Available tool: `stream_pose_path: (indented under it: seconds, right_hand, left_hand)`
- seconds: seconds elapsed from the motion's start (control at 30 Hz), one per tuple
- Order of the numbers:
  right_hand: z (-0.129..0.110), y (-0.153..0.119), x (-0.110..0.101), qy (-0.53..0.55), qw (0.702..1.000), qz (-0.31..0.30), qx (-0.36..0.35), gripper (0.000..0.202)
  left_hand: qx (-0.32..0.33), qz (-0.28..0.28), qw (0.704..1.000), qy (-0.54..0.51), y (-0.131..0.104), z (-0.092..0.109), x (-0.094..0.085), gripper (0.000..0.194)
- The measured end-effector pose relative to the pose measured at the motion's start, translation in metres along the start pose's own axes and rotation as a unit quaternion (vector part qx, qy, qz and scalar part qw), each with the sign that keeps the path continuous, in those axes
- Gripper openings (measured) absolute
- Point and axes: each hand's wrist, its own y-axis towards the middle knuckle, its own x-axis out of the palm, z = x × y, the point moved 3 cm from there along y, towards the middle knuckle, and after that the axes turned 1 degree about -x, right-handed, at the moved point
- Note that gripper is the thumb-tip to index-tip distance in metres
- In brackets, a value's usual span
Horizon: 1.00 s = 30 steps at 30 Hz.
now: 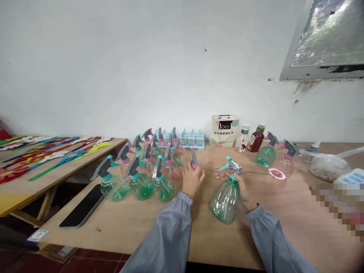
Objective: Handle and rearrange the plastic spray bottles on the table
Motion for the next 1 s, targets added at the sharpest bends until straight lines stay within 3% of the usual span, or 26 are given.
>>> stream_pose_path:
  seconds: [0.13,0.27,0.4,0.67,0.9,1.0]
  right_hand:
    - [0.008,0.002,0.008,0.037,0.998,-0.040,0.044,0.053]
    - [0.014,0.005,0.012,0.032,0.996,-0.066,0.055,0.052]
    - [0.012,0.005,0.019,0.042,0.995,-0.066,0.063,0.053]
    - [0.003,-0.006,0.022,0.093,0.989,-0.071,0.093,0.043]
    - [0.015,-0.003,0.013,0.144,0.978,-0.005,0.153,0.039]
    - [0.017,0.002,0.005,0.140,0.979,0.035,0.146,0.039]
  left_hand:
    - [0.017,0.014,1.000,0.022,-0.027,-0.015,-0.012,0.037]
    - [0.033,0.025,0.999,0.003,-0.043,-0.021,-0.010,0.050]
    - [0.021,0.039,0.999,-0.022,-0.047,-0.023,-0.006,0.059]
    - [0.019,0.109,0.985,-0.135,-0.046,-0.031,-0.003,0.049]
    - [0.025,0.083,0.989,-0.118,-0.048,-0.036,0.005,0.049]
    - [0.023,0.077,0.990,-0.118,-0.048,-0.036,0.005,0.049]
